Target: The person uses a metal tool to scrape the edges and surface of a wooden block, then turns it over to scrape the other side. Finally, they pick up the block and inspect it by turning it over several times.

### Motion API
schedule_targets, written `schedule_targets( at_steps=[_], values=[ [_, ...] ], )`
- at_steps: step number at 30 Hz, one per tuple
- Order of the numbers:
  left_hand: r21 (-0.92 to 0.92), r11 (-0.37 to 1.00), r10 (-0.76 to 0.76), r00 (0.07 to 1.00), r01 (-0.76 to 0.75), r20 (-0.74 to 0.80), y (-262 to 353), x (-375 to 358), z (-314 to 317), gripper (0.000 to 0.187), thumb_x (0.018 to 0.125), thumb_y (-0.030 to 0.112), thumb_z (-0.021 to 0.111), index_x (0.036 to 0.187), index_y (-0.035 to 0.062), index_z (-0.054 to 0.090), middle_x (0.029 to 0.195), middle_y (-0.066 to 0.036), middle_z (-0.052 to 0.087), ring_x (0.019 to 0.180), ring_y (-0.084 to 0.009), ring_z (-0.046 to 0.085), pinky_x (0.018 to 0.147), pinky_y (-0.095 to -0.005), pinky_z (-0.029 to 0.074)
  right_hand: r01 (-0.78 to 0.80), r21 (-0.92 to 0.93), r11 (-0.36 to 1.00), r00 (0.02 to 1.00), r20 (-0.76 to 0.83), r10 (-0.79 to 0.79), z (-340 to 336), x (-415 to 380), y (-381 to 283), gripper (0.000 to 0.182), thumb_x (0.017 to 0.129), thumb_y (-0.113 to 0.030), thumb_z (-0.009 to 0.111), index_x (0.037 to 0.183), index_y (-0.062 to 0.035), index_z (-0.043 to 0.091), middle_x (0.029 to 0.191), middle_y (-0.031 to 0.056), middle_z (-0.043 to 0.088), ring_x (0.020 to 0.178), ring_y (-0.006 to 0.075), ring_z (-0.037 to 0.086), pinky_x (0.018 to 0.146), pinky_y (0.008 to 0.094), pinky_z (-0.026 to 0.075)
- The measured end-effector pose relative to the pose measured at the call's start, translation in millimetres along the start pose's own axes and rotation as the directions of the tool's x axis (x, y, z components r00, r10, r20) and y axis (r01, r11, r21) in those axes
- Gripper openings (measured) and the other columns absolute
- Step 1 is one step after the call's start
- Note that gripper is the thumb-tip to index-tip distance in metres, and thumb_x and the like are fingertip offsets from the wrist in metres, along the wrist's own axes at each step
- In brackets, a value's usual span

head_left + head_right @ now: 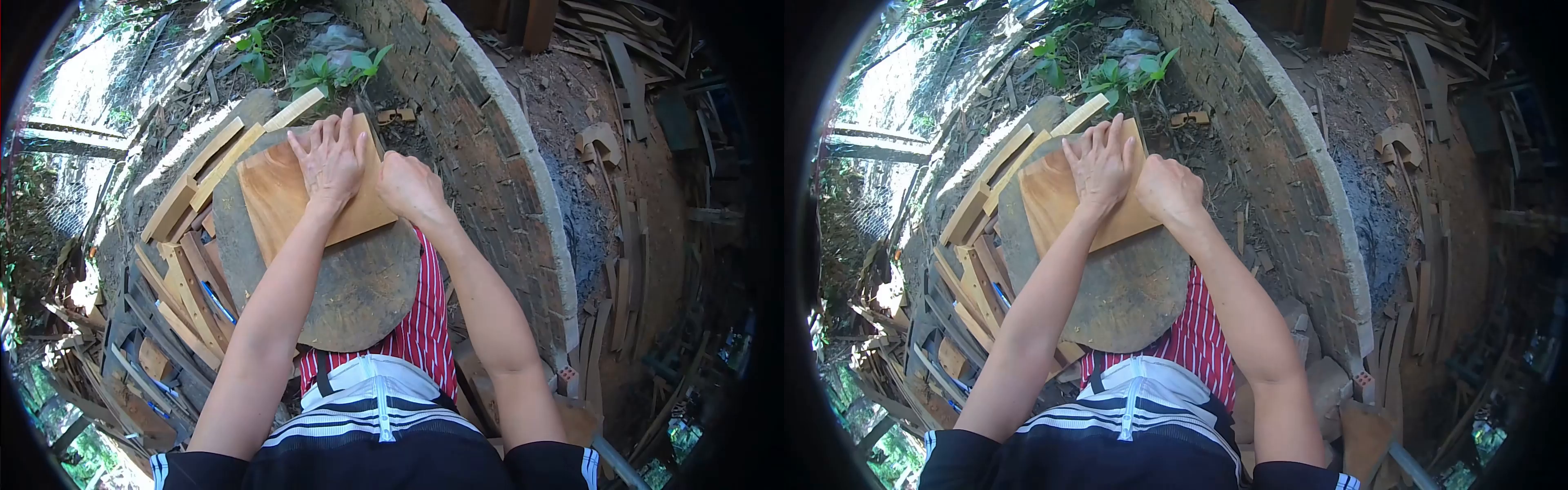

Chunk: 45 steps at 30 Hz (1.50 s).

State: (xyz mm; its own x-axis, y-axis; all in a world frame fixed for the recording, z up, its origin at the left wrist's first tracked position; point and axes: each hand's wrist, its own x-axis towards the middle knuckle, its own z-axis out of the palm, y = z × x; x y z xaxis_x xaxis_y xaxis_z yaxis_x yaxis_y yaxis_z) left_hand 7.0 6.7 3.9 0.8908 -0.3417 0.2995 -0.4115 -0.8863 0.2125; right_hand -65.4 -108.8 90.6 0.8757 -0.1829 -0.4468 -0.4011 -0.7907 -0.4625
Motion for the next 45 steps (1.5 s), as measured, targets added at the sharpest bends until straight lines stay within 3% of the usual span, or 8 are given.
schedule_targets(
  at_steps=[3, 5, 15, 19, 22, 27, 38, 45],
  values=[
    [-0.029, 1.000, 0.000, 1.000, 0.000, 0.002, -0.4, -0.5, -0.1, 0.049, 0.094, 0.042, 0.047, 0.136, 0.0165, 0.047, 0.126, -0.003, 0.052, 0.125, -0.0227, 0.043, 0.110, -0.0657, 0.012, 0.034, -0.095, 0.995, 0.998, -0.052, -0.039, 8.0, -9.9, 7.2, 0.027, 0.086, -0.014, 0.047, 0.101, 0.0030, 0.061, 0.096, 0.0268, 0.067, 0.094, 0.0421, 0.066, 0.080, 0.0491, 0.052],
    [-0.034, 0.999, -0.012, 1.000, 0.011, 0.000, 0.9, 0.5, 1.3, 0.048, 0.094, 0.042, 0.047, 0.134, 0.0164, 0.048, 0.126, -0.002, 0.052, 0.125, -0.0222, 0.043, 0.110, -0.0658, 0.013, -0.066, -0.095, 0.993, 0.998, -0.027, 0.064, 9.3, -32.2, 9.6, 0.027, 0.094, -0.020, 0.042, 0.096, 0.0017, 0.058, 0.096, 0.0263, 0.066, 0.094, 0.0433, 0.063, 0.081, 0.0510, 0.050],
    [-0.070, 0.994, 0.077, 0.996, -0.079, -0.040, 2.8, -1.7, 0.3, 0.043, 0.094, 0.042, 0.049, 0.129, 0.0165, 0.049, 0.123, -0.002, 0.053, 0.123, -0.0220, 0.045, 0.108, -0.0677, 0.015, 0.019, -0.106, 0.994, 0.991, -0.131, -0.033, 20.7, -60.5, 11.0, 0.020, 0.088, -0.012, 0.045, 0.094, 0.0042, 0.056, 0.082, 0.0269, 0.067, 0.082, 0.0433, 0.067, 0.074, 0.0500, 0.053],
    [-0.057, 0.995, 0.084, 0.996, -0.086, -0.039, 2.1, 0.2, 4.6, 0.044, 0.095, 0.042, 0.047, 0.129, 0.0152, 0.049, 0.123, -0.002, 0.053, 0.124, -0.0232, 0.044, 0.107, -0.0690, 0.015, -0.086, -0.025, 0.996, 0.991, -0.102, 0.083, 24.4, -73.1, 6.7, 0.018, 0.086, -0.010, 0.048, 0.093, 0.0040, 0.056, 0.082, 0.0288, 0.066, 0.082, 0.0437, 0.067, 0.074, 0.0508, 0.053],
    [-0.023, 0.993, -0.112, 0.993, 0.112, -0.022, 0.7, 6.3, 4.9, 0.040, 0.096, 0.041, 0.043, 0.123, 0.0111, 0.049, 0.122, -0.006, 0.051, 0.124, -0.0269, 0.042, 0.107, -0.0693, 0.013, -0.004, -0.051, 0.999, 0.980, -0.198, -0.006, 16.8, -53.8, 13.0, 0.018, 0.086, -0.010, 0.048, 0.093, 0.0044, 0.056, 0.082, 0.0283, 0.067, 0.082, 0.0430, 0.067, 0.074, 0.0504, 0.053],
    [-0.021, 0.994, -0.108, 0.994, 0.107, -0.007, -1.0, 23.0, 12.8, 0.039, 0.096, 0.040, 0.043, 0.118, 0.0087, 0.051, 0.116, -0.011, 0.051, 0.121, -0.0284, 0.043, 0.106, -0.0679, 0.015, 0.051, -0.212, 0.976, 0.986, -0.143, -0.082, -2.7, -40.2, 20.4, 0.019, 0.092, -0.015, 0.044, 0.094, 0.0005, 0.055, 0.083, 0.0261, 0.066, 0.082, 0.0441, 0.065, 0.073, 0.0525, 0.051],
    [-0.007, 0.997, -0.081, 0.995, 0.081, -0.054, 0.3, 23.0, 10.6, 0.037, 0.095, 0.038, 0.046, 0.116, 0.0081, 0.051, 0.113, -0.010, 0.050, 0.116, -0.0277, 0.044, 0.107, -0.0638, 0.018, 0.042, -0.218, 0.975, 0.996, -0.063, -0.057, -6.6, 14.6, -2.1, 0.022, 0.087, -0.016, 0.049, 0.096, 0.0007, 0.061, 0.092, 0.0249, 0.068, 0.090, 0.0391, 0.068, 0.076, 0.0494, 0.053],
    [0.001, 0.996, -0.094, 0.993, 0.094, -0.071, -0.1, 22.4, 14.0, 0.036, 0.094, 0.039, 0.048, 0.115, 0.0094, 0.052, 0.110, -0.010, 0.051, 0.113, -0.0272, 0.045, 0.105, -0.0611, 0.021, -0.039, -0.263, 0.964, 0.997, -0.073, 0.021, -3.6, -29.0, 6.6, 0.019, 0.086, -0.012, 0.048, 0.092, 0.0024, 0.058, 0.085, 0.0256, 0.068, 0.084, 0.0395, 0.069, 0.071, 0.0491, 0.054]
  ],
)
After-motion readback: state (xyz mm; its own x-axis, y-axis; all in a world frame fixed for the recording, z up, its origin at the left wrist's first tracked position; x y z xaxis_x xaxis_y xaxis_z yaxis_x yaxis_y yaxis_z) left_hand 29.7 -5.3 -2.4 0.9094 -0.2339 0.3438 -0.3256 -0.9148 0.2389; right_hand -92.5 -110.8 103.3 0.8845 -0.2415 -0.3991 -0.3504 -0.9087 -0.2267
